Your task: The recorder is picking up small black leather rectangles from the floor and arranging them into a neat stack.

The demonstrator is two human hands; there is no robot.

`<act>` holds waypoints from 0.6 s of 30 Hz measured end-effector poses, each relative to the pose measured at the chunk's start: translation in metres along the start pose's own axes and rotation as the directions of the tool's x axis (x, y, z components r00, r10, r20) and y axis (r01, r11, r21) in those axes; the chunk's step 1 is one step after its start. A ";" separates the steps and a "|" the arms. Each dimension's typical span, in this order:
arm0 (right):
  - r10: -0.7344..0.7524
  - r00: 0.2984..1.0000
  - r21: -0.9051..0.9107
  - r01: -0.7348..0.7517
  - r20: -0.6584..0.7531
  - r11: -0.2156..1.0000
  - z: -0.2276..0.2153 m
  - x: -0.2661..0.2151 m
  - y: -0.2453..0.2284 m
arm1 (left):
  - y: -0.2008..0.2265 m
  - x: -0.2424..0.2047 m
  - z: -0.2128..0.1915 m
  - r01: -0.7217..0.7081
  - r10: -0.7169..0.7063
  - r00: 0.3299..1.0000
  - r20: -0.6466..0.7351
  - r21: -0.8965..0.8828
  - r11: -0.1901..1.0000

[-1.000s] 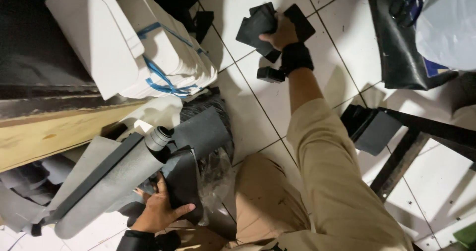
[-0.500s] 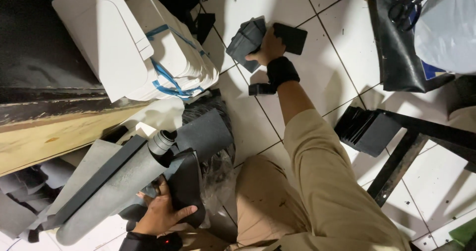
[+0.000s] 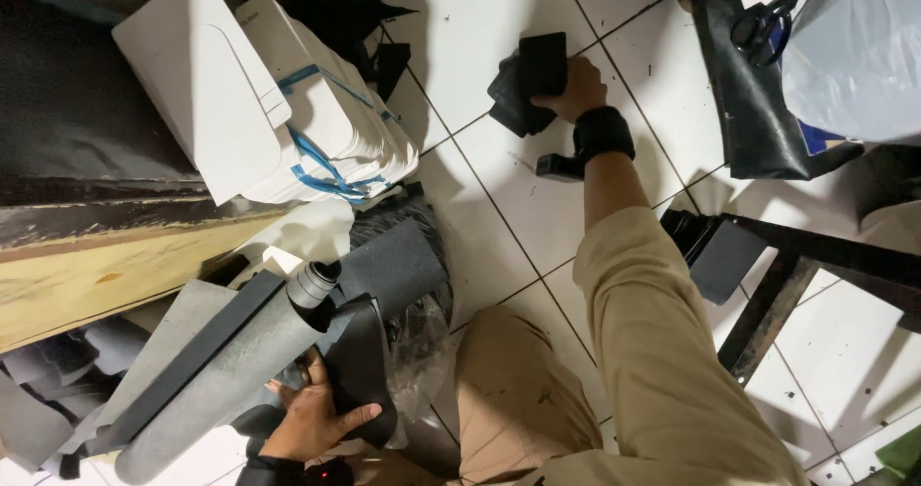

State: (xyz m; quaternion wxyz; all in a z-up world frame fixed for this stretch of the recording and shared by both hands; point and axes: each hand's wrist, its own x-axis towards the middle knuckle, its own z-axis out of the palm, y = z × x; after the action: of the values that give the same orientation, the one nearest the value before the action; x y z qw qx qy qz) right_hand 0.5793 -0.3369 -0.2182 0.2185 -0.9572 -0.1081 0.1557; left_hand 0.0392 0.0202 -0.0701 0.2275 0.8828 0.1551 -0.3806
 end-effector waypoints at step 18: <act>0.641 0.762 0.543 -0.504 -0.087 0.672 0.076 -0.036 -0.069 | 0.004 -0.003 -0.007 0.080 -0.080 0.992 0.095 0.009 0.997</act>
State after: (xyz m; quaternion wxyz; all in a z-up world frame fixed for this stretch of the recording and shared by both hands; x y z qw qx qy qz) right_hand 0.5104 -0.2566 -0.2433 0.4047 -0.8658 0.2744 0.1066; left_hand 0.0434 0.0204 -0.0623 0.2168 0.8573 0.1782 -0.4315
